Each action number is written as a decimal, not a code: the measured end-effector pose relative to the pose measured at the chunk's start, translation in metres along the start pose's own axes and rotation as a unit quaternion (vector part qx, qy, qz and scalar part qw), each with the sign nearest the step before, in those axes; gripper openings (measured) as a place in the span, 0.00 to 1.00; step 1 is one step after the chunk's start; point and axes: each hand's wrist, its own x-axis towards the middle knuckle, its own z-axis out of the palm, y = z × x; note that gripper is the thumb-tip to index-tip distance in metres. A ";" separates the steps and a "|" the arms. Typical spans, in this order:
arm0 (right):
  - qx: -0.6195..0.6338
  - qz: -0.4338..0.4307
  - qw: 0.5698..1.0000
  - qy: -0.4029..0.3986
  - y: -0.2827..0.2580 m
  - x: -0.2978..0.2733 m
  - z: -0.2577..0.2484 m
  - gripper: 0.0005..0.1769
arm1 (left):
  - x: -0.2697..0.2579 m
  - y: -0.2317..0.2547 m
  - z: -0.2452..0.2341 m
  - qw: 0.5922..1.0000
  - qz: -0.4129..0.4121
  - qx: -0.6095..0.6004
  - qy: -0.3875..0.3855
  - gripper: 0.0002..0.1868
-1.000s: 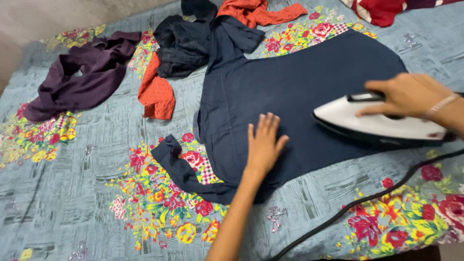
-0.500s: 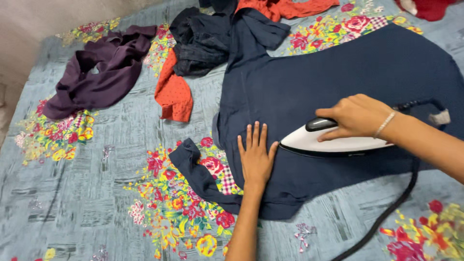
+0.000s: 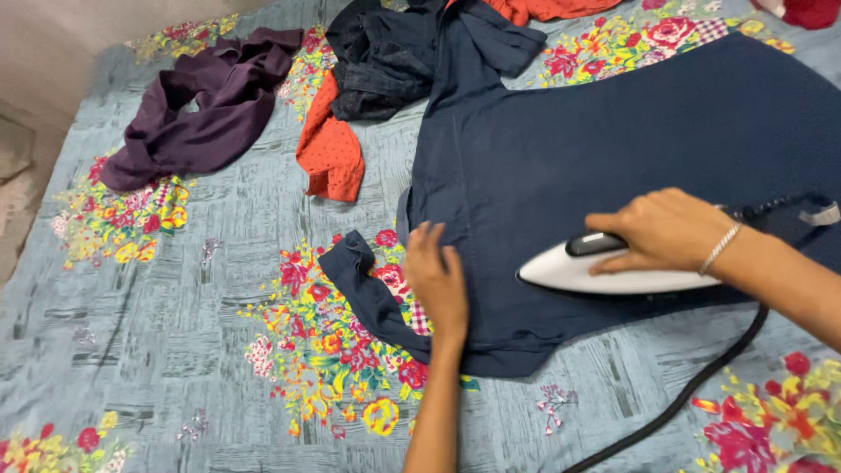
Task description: The person irons a dark blue shirt laid out on a bed. They smooth the fabric with one hand while moving the iron with the other, then flip the shirt over to iron the other side.
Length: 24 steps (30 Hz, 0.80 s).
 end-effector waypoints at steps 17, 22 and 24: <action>0.033 -0.022 0.991 0.130 -0.074 0.108 -0.005 0.34 | 0.025 -0.060 -0.019 0.969 -0.230 0.010 -0.090 0.22; -0.006 -0.123 0.989 0.081 -0.084 0.104 -0.002 0.35 | 0.024 -0.051 -0.023 0.973 -0.224 -0.022 -0.054 0.18; 0.004 -0.056 0.993 0.107 -0.089 0.105 -0.001 0.34 | 0.022 -0.049 -0.023 0.968 -0.243 -0.050 -0.039 0.17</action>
